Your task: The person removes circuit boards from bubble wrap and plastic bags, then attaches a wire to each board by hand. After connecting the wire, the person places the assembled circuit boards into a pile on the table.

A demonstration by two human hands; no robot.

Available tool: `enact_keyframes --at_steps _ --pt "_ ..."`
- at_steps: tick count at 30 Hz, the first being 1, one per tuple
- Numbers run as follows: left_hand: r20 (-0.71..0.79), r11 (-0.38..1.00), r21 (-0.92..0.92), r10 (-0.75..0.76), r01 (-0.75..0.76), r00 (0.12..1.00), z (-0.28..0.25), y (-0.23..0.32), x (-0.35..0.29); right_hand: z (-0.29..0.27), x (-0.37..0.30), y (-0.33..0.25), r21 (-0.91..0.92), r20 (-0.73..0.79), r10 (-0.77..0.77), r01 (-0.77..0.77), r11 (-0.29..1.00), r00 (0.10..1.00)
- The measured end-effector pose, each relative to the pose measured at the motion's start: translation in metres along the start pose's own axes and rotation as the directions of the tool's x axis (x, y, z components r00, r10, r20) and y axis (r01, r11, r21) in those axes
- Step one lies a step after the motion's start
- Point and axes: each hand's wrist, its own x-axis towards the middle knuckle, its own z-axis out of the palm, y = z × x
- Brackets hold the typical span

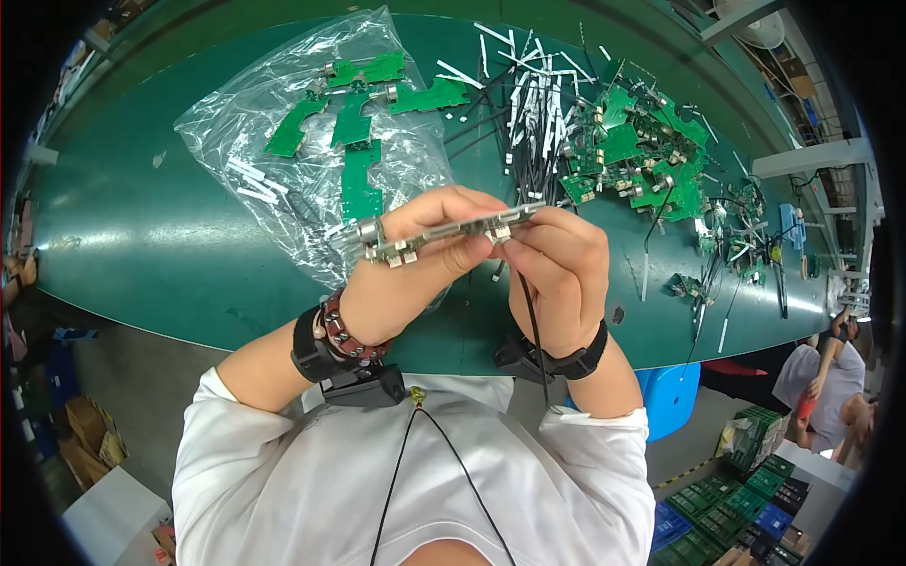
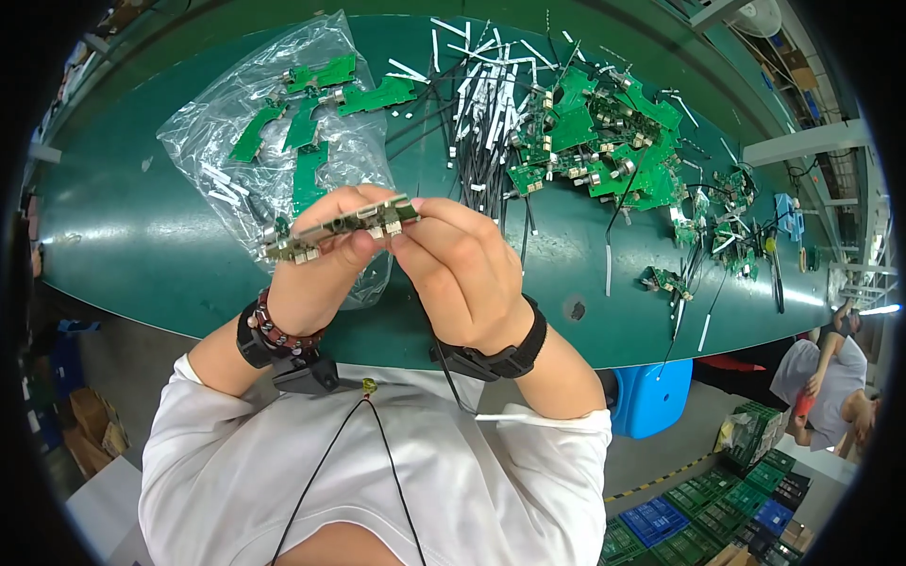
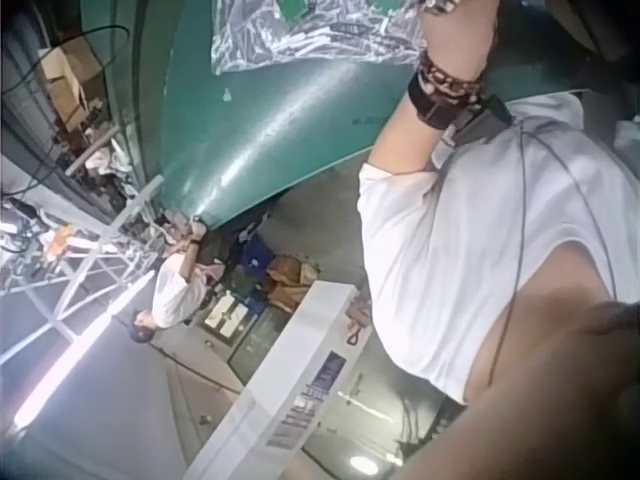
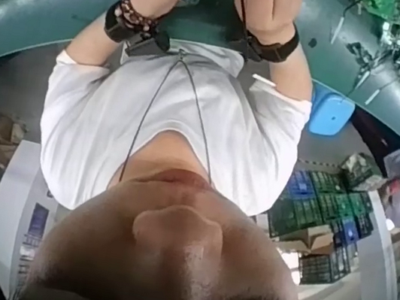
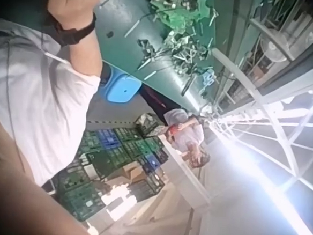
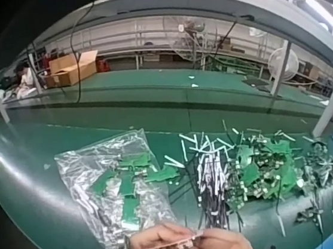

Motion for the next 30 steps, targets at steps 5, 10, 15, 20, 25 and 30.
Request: enact_keyframes --at_steps 5,10,15,20,25,30 --pt "-0.002 0.955 0.26 0.151 -0.145 0.989 0.003 0.008 -0.001 -0.003 0.003 0.0 -0.278 0.025 -0.096 0.099 0.955 0.995" --pt "-0.171 0.924 0.378 0.001 0.065 0.985 0.005 0.012 -0.011 0.004 -0.004 -0.002 -0.503 -0.114 -0.186 0.105 0.858 0.976" --pt "-0.21 0.958 0.286 0.095 -0.032 0.973 0.008 0.004 -0.013 0.009 -0.004 0.001 -0.41 -0.043 -0.112 0.085 0.908 0.993" --pt "-0.238 0.964 0.266 0.054 0.012 0.97 0.01 0.007 -0.013 0.009 0.0 0.003 -0.389 0.023 -0.085 0.087 0.917 0.996" --pt "-0.081 0.954 0.283 0.125 -0.097 0.989 0.006 0.002 -0.009 0.0 0.006 0.004 -0.232 0.061 -0.037 0.051 0.971 0.997" --pt "0.095 0.882 0.47 -0.002 -0.043 0.995 -0.009 0.013 -0.009 -0.04 0.031 0.054 0.377 -0.053 0.524 -0.469 0.799 0.85"
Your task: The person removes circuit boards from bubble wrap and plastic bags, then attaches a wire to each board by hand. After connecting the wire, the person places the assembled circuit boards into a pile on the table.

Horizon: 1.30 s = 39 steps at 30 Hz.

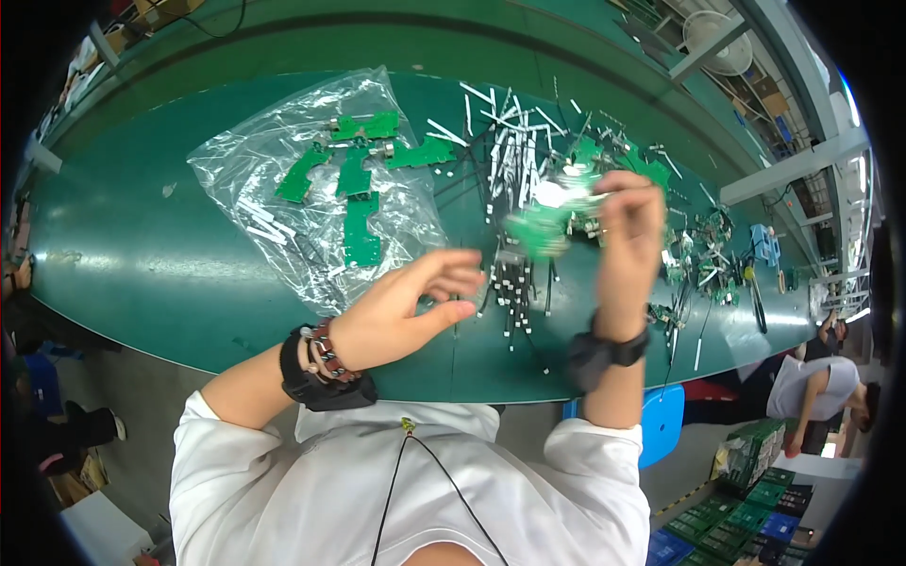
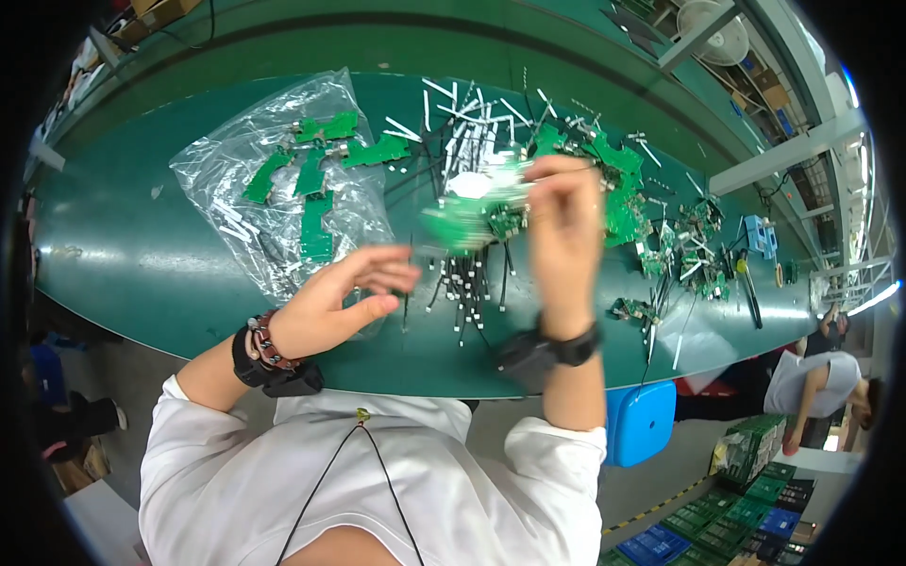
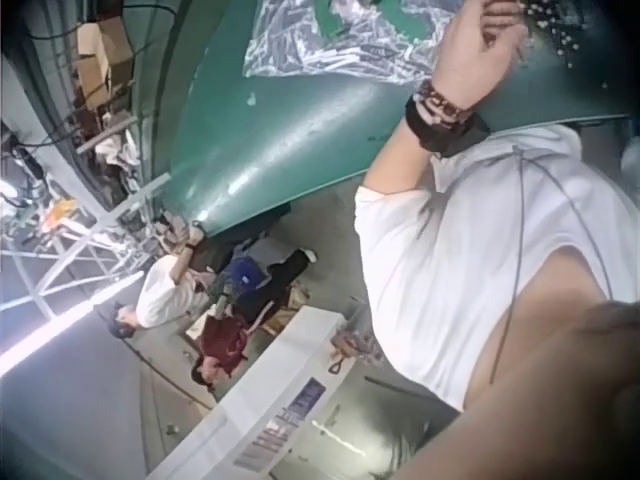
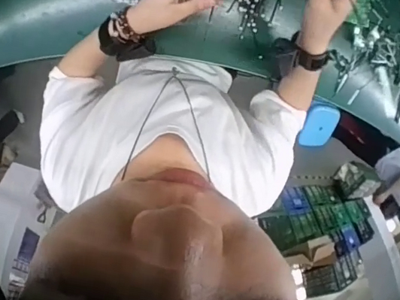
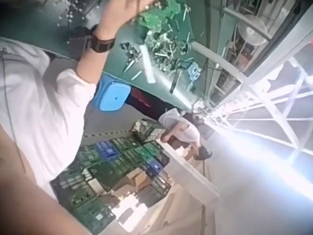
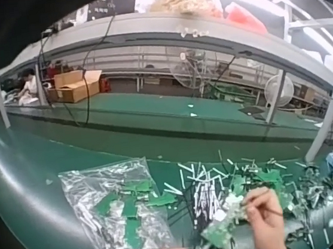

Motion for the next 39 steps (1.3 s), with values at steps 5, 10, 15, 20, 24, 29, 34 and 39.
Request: enact_keyframes --at_steps 5,10,15,20,24,29,34,39 --pt "0.195 0.634 0.768 -0.094 -0.092 0.976 -0.064 0.025 0.009 -0.113 0.068 0.049 -0.067 -0.056 0.376 -0.379 0.923 0.925" --pt "-0.067 0.281 0.959 0.132 0.027 0.989 -0.132 0.012 0.035 -0.204 0.106 0.131 -0.414 0.226 0.632 -0.514 0.751 0.741" --pt "-0.303 0.057 0.95 -0.07 0.307 0.95 -0.152 -0.009 0.046 -0.186 0.111 0.147 -0.568 0.014 0.628 -0.51 0.646 0.778" --pt "-0.284 0.164 0.942 -0.066 0.291 0.956 -0.158 -0.028 0.049 -0.131 0.111 0.083 -0.89 -0.128 0.38 -0.275 0.364 0.916" --pt "-0.298 0.349 0.883 -0.102 0.315 0.949 -0.168 -0.032 0.048 -0.056 0.093 0.025 -0.916 0.138 0.096 0.09 0.392 0.986" --pt "-0.335 0.609 0.74 -0.033 0.285 0.942 -0.162 0.002 0.043 -0.003 0.044 0.006 -0.686 0.699 0.346 0.45 0.572 0.625" --pt "-0.232 0.992 -0.032 -0.129 0.125 0.964 -0.119 0.029 0.03 0.013 0.024 0.054 -0.654 0.722 0.077 0.643 0.398 0.688" --pt "-0.105 0.942 -0.296 -0.197 0.158 0.975 -0.084 0.019 0.012 0.015 0.036 0.061 -0.59 0.767 -0.037 0.726 0.353 0.641"
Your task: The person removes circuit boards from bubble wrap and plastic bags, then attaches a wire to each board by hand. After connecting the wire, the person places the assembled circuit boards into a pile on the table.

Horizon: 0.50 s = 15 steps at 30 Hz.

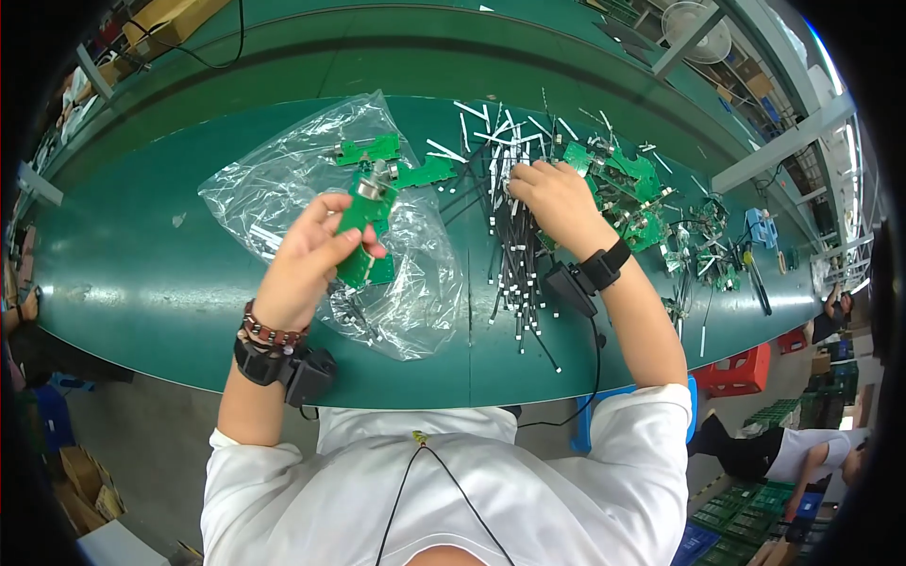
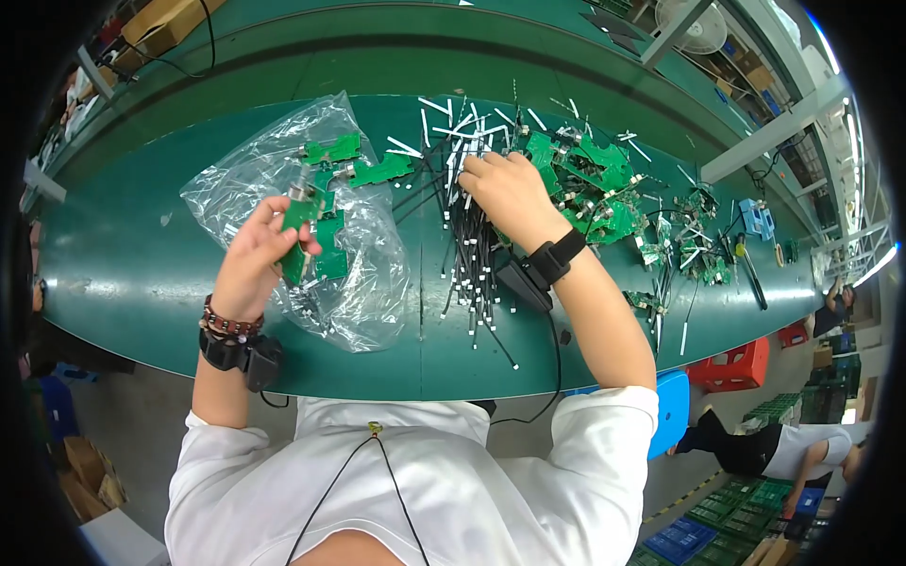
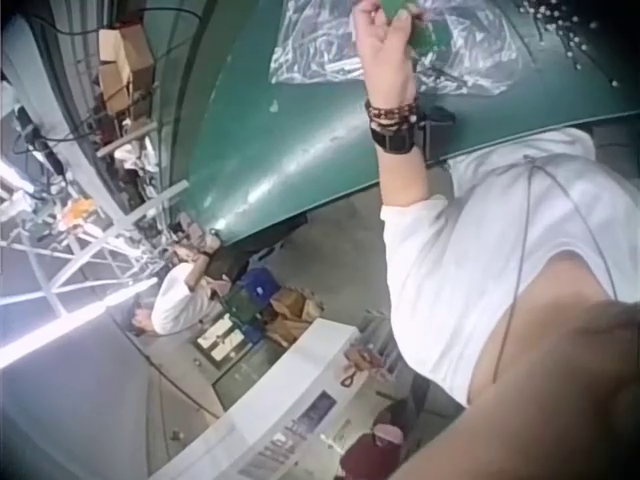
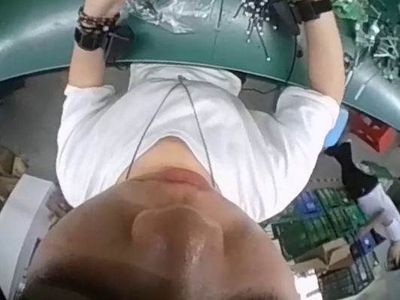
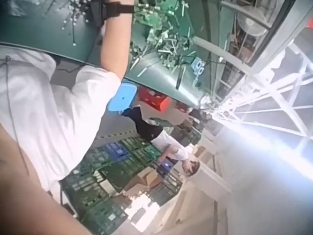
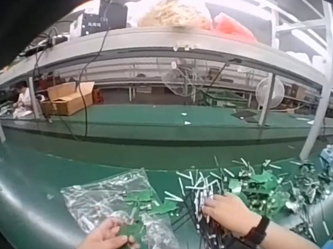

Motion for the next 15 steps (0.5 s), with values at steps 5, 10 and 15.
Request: enact_keyframes --at_steps 5,10,15 --pt "0.207 0.916 -0.361 -0.107 0.178 0.972 0.005 -0.017 -0.005 -0.024 0.006 0.006 0.12 -0.151 0.051 -0.033 0.992 0.987" --pt "0.326 0.69 -0.622 -0.201 0.37 0.924 0.006 -0.034 -0.001 -0.057 0.018 0.001 0.206 -0.459 0.103 -0.007 0.979 0.883" --pt "0.265 0.799 -0.507 -0.212 0.323 0.941 0.016 -0.03 -0.003 -0.072 0.017 -0.006 0.057 -0.47 0.132 -0.119 0.991 0.873"
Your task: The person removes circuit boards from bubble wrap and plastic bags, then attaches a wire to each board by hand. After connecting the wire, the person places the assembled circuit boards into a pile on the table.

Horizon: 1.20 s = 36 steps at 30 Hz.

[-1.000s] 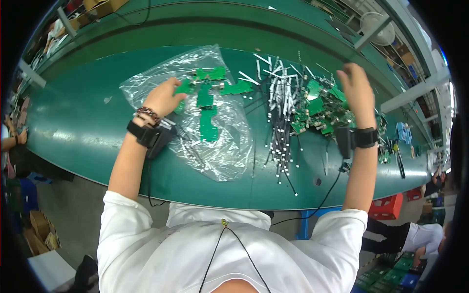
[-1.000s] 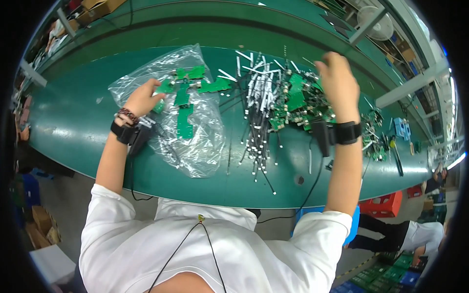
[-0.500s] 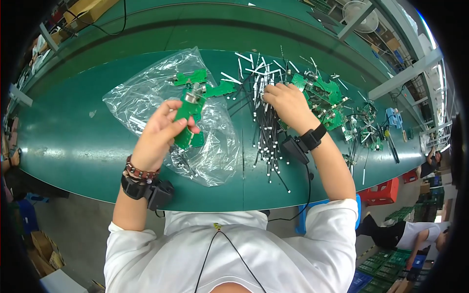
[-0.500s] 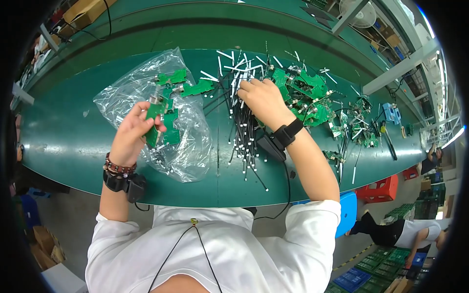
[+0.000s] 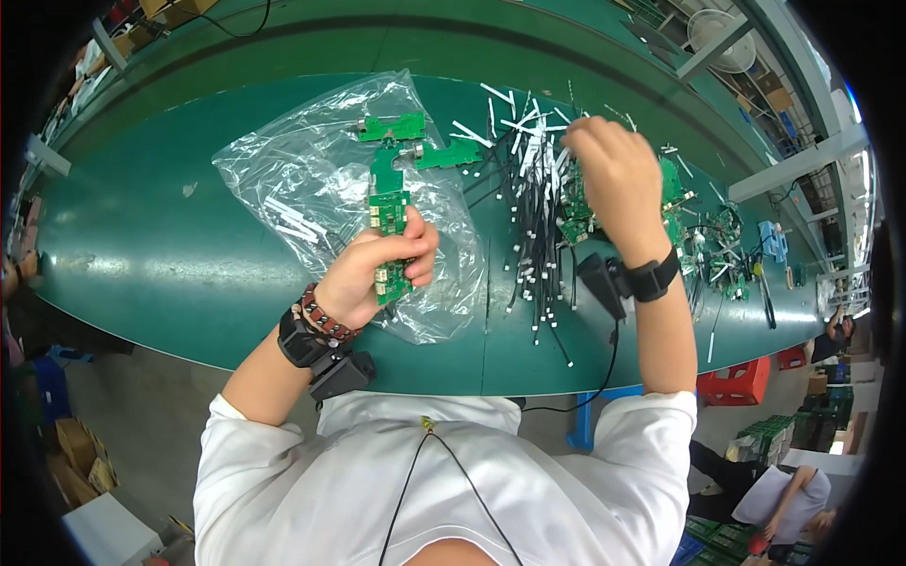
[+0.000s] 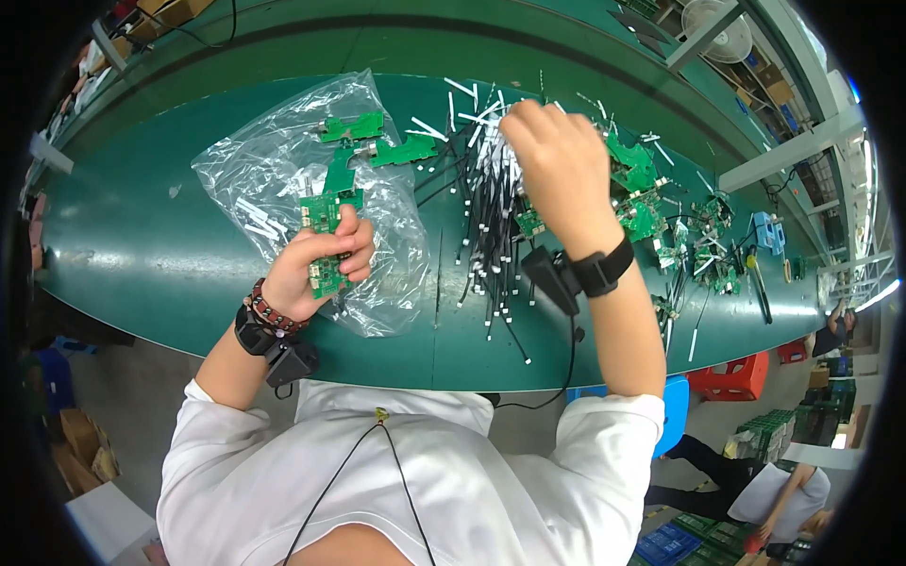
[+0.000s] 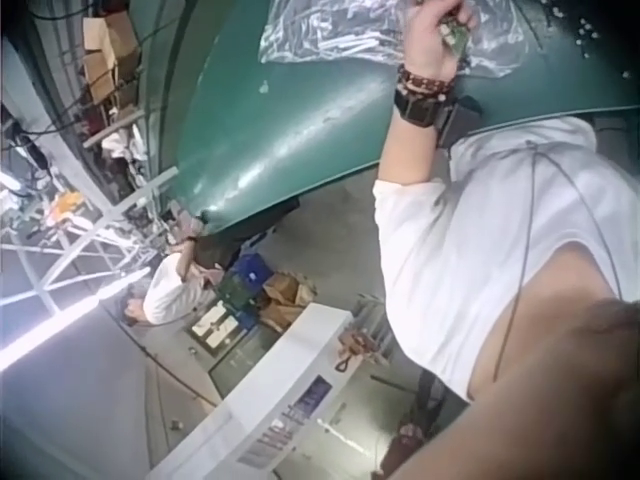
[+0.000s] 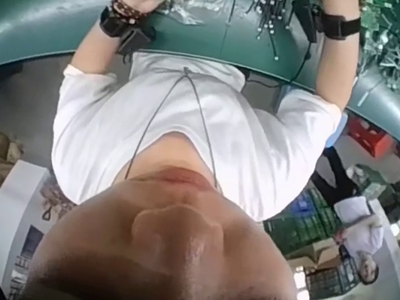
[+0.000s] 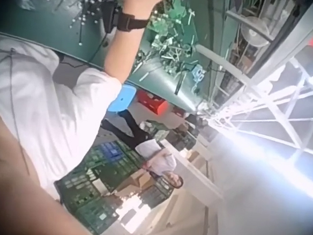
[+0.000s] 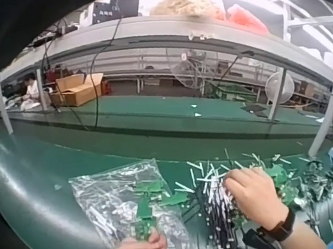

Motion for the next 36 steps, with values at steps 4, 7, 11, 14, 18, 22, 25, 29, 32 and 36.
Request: enact_keyframes --at_steps 4,7,11,14,18,22,25,29,32,36 --pt "0.04 0.994 0.076 0.08 -0.083 0.996 0.002 -0.006 -0.003 -0.003 0.003 0.011 -0.027 -0.096 0.013 -0.016 1.0 0.995" --pt "0.047 0.98 0.158 0.112 -0.118 0.993 0.0 0.0 0.002 -0.002 0.003 0.005 -0.001 -0.103 0.015 -0.015 1.0 0.995" --pt "-0.023 0.666 0.726 0.272 -0.17 0.962 0.024 -0.001 0.003 0.01 0.0 -0.02 0.271 0.02 -0.029 0.023 0.962 0.999" --pt "0.042 0.605 0.78 0.208 -0.162 0.977 0.032 -0.004 0.006 0.005 0.007 -0.042 0.434 -0.063 0.01 0.018 0.901 0.998" --pt "0.052 0.729 0.682 0.023 -0.052 0.998 0.044 -0.007 0.008 0.005 0.01 -0.055 0.39 -0.085 -0.035 0.066 0.918 0.996" --pt "0.038 0.881 0.473 -0.055 0.03 0.998 0.041 0.002 0.009 0.006 0.01 -0.056 0.292 -0.098 -0.069 0.095 0.952 0.993" --pt "0.042 0.887 0.46 -0.048 0.023 0.998 0.036 0.005 0.006 0.006 0.006 -0.052 0.271 -0.102 -0.06 0.086 0.959 0.993" --pt "0.052 0.821 0.571 -0.003 -0.027 0.999 0.034 0.005 0.004 0.016 0.003 -0.055 0.31 -0.164 0.004 0.047 0.95 0.986" --pt "0.027 0.822 0.567 0.04 -0.049 0.999 0.036 0.005 0.006 0.016 -0.003 -0.061 0.347 -0.203 0.056 0.018 0.938 0.977" --pt "-0.056 0.881 0.471 -0.011 0.036 0.998 0.037 0.004 0.011 0.02 -0.011 -0.067 0.4 -0.138 0.101 -0.038 0.916 0.985"
